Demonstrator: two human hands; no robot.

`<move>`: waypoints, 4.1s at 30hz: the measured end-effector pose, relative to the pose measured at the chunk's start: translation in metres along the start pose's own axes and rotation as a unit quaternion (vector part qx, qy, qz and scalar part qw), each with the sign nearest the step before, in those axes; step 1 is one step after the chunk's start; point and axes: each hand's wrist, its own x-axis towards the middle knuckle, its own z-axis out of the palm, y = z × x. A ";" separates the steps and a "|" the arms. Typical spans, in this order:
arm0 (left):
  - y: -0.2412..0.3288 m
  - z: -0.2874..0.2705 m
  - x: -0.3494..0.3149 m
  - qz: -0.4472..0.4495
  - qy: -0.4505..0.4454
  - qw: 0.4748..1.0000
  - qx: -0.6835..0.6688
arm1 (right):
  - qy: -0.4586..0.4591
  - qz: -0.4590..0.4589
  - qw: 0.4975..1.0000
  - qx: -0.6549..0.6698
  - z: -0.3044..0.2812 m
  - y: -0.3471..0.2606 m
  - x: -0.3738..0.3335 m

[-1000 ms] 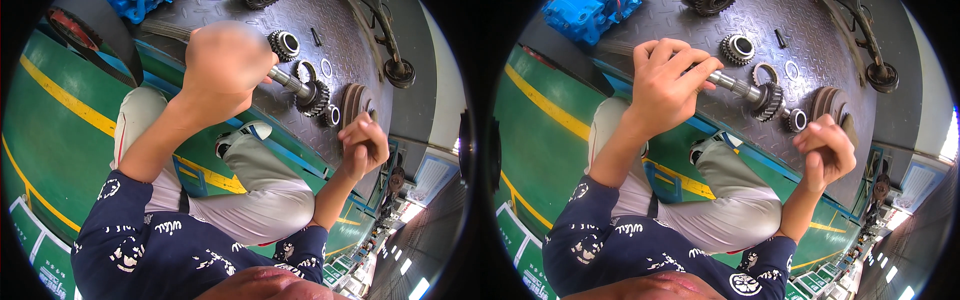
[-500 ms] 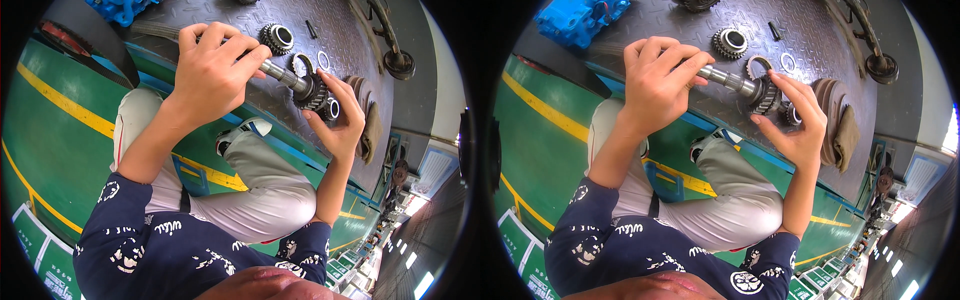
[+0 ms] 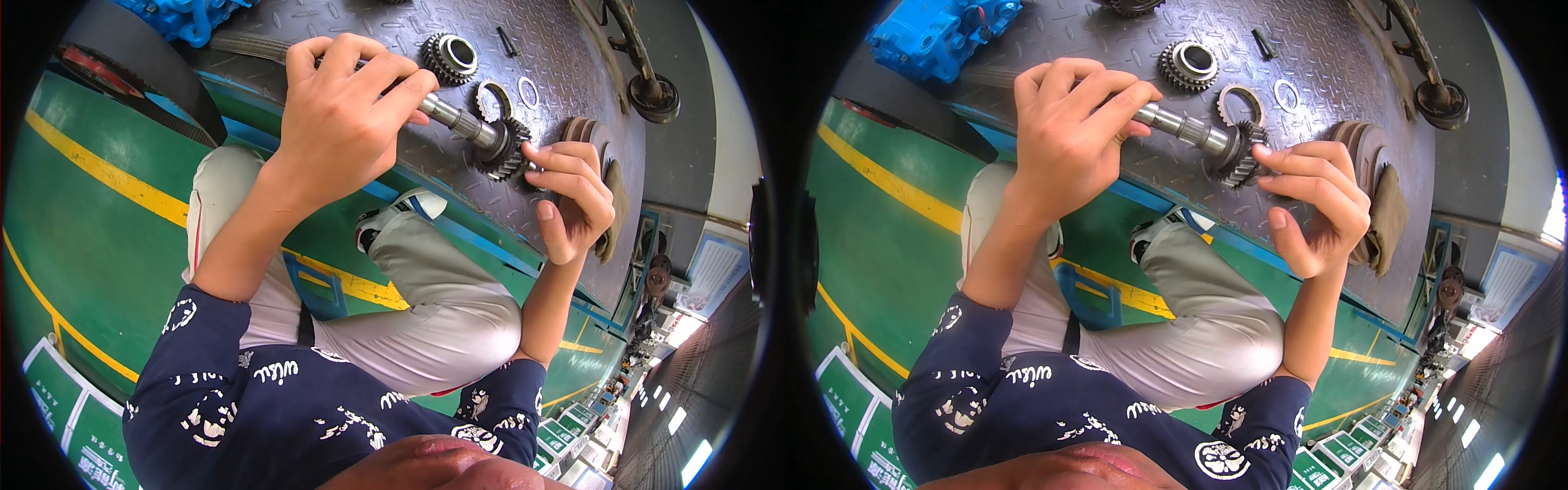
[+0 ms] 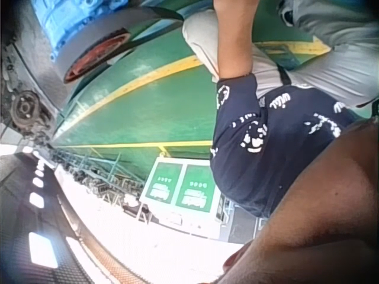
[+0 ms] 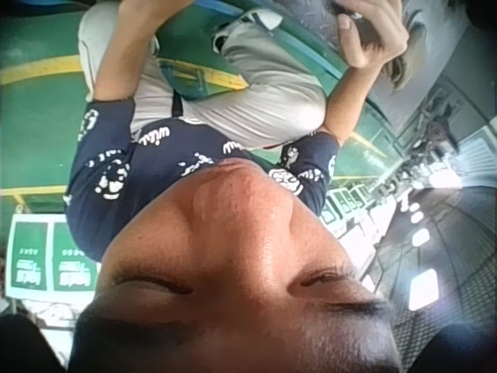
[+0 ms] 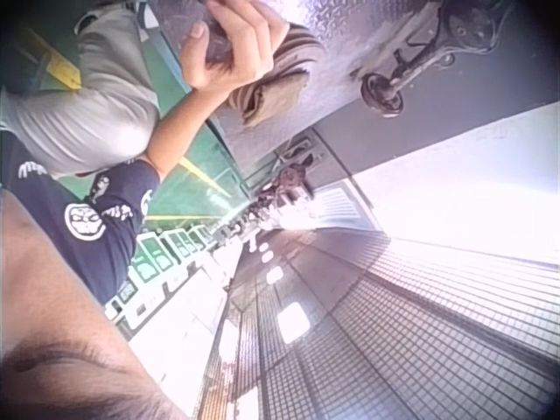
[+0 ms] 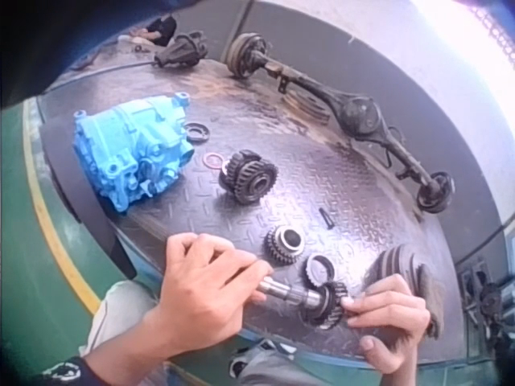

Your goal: The person assembles a series of gears onto a metal shaft by hand while sitting at a workbench. The person then moves to a different part of the workbench and touches a blue housing unit with a black belt.

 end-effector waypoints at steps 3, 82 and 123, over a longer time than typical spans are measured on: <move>-0.002 -0.004 0.001 -0.001 -0.024 1.000 0.002 | -0.037 -0.018 0.999 0.033 -0.006 0.001 -0.002; -0.002 -0.008 0.006 -0.021 -0.036 0.994 -0.102 | -0.115 0.133 0.971 -0.165 0.029 0.000 0.109; -0.006 -0.028 -0.004 -0.017 -0.072 0.984 -0.164 | 0.031 0.056 0.997 -0.032 0.091 0.088 0.161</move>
